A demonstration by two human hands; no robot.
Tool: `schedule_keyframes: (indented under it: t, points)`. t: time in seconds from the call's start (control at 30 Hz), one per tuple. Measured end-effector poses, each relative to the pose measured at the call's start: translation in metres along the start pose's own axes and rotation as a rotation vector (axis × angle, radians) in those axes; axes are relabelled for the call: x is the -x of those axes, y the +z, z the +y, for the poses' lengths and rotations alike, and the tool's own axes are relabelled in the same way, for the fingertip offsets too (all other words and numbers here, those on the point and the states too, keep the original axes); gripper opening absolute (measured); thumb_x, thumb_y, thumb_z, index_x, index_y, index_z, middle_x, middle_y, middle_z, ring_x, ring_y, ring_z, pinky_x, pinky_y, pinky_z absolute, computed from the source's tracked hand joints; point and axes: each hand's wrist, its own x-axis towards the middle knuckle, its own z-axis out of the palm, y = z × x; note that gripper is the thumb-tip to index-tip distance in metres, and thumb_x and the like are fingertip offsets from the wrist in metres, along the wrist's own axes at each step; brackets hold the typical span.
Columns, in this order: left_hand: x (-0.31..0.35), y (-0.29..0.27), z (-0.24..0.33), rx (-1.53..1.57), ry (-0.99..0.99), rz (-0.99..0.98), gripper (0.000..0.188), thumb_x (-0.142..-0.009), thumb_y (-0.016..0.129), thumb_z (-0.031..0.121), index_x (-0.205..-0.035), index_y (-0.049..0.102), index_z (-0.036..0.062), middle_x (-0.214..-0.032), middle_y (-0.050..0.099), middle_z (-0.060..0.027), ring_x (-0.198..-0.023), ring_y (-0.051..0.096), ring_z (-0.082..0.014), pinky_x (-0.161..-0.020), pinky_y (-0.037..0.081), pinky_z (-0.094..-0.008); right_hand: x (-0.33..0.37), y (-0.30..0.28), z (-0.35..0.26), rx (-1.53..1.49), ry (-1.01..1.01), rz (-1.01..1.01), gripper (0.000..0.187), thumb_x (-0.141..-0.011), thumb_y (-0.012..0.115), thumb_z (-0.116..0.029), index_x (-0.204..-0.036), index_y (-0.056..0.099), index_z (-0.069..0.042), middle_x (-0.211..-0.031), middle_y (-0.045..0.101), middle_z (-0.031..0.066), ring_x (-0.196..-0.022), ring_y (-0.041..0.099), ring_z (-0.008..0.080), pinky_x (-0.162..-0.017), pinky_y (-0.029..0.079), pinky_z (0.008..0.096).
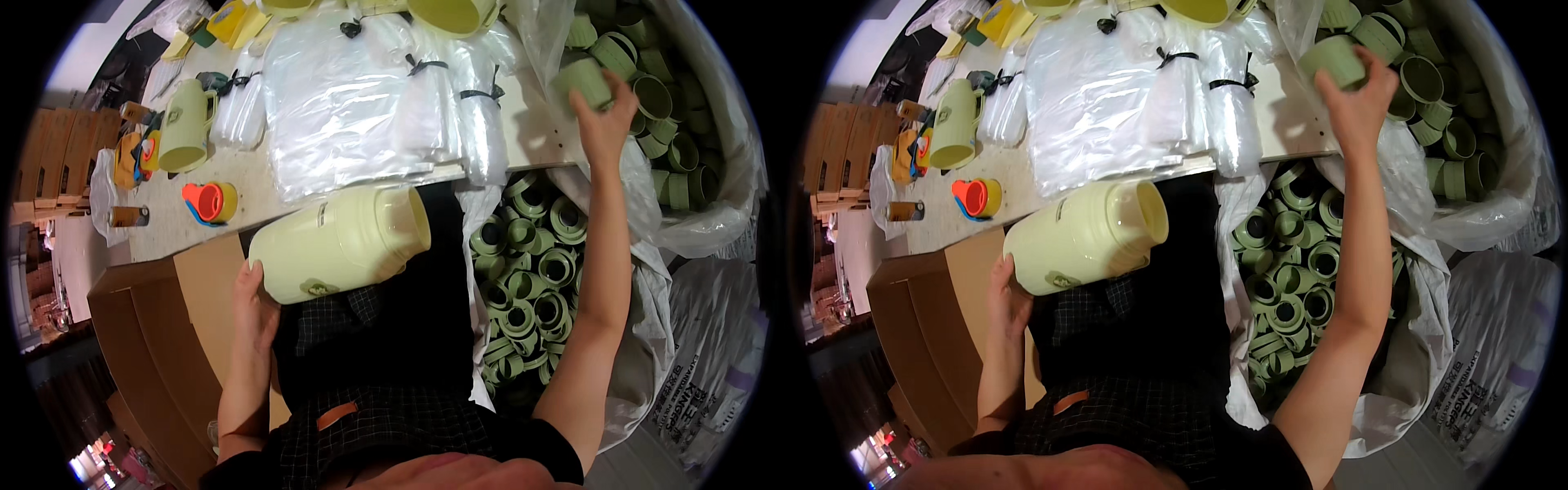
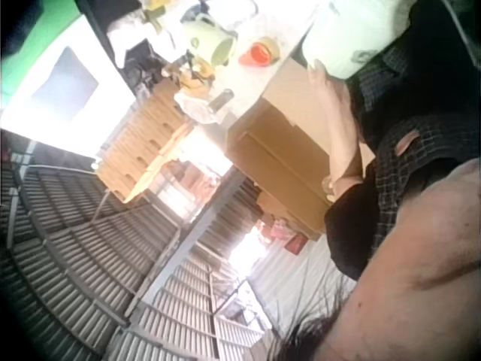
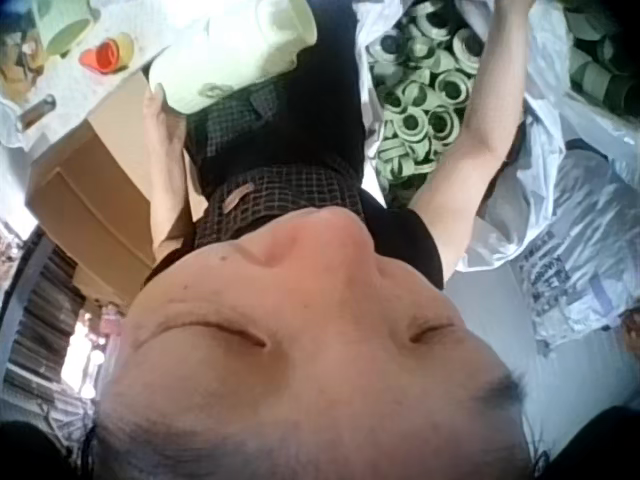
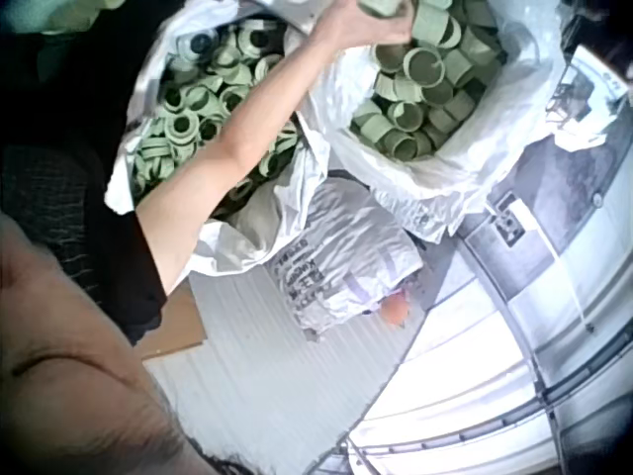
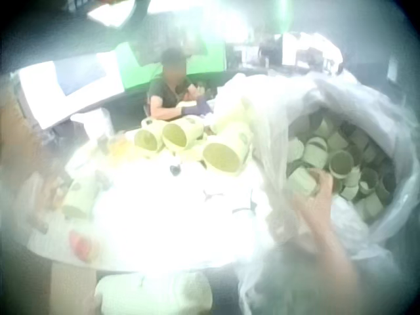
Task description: The person takes plastic pitchers and inserts them into clear plastic bags, then places the bagged pitchers into a large cardboard box. Later, they assemble a new cardboard box and secure its bottom with tape using a tape dispenser.
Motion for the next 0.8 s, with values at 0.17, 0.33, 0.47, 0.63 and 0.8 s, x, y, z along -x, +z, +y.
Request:
schedule_keyframes:
  t: [0.17,0.33,0.47,0.63,0.8]
  points:
    - [0.005,0.000,0.002,0.076,-0.061,-0.043,0.038,-0.104,0.049,0.023,-0.133,0.053,-0.0018,-0.131,0.061,-0.0130,-0.121,0.058,-0.0245,-0.104,0.045,-0.0403,0.125,-0.026,-0.123,-0.473,-0.024,-0.742,0.062,-0.081,0.070,-0.034,-0.135,0.053,-0.007,-0.132,0.055,0.0140,-0.120,0.054,0.0268,-0.101,0.044,0.0413]
    - [0.049,0.011,0.003,-0.468,0.624,-0.031,0.039,-0.102,0.049,0.023,-0.129,0.055,-0.0055,-0.126,0.063,-0.0177,-0.115,0.062,-0.0274,-0.097,0.047,-0.0389,0.206,0.018,-0.142,-1.103,0.594,-0.660,0.054,-0.101,0.048,-0.045,-0.133,0.053,-0.002,-0.128,0.059,0.0128,-0.121,0.055,0.0264,-0.102,0.043,0.0373]
    - [0.064,-0.021,0.019,-0.915,0.769,-0.207,0.048,-0.103,0.042,0.032,-0.130,0.055,-0.0064,-0.132,0.060,-0.0180,-0.117,0.059,-0.0270,-0.100,0.044,-0.0392,0.214,0.004,-0.155,-1.372,1.076,-0.732,0.058,-0.101,0.047,-0.048,-0.133,0.050,0.001,-0.129,0.057,0.0128,-0.119,0.054,0.0268,-0.102,0.043,0.0340]
    - [0.018,-0.028,0.026,-0.127,0.524,-0.376,0.060,-0.107,0.032,0.050,-0.133,0.053,0.0006,-0.137,0.056,-0.0152,-0.130,0.050,-0.0266,-0.114,0.033,-0.0421,0.269,-0.010,-0.182,-0.857,0.178,-0.232,0.068,-0.093,0.059,-0.051,-0.135,0.047,0.001,-0.131,0.053,0.0139,-0.117,0.052,0.0242,-0.101,0.042,0.0376]
    - [0.015,-0.013,0.035,-0.136,0.548,-0.113,0.063,-0.108,0.028,0.049,-0.130,0.053,-0.0043,-0.127,0.062,-0.0182,-0.124,0.055,-0.0285,-0.109,0.040,-0.0442,0.311,-0.011,-0.183,-1.440,1.186,-0.429,0.066,-0.098,0.051,-0.053,-0.137,0.043,0.000,-0.134,0.051,0.0157,-0.120,0.053,0.0237,-0.105,0.041,0.0386]
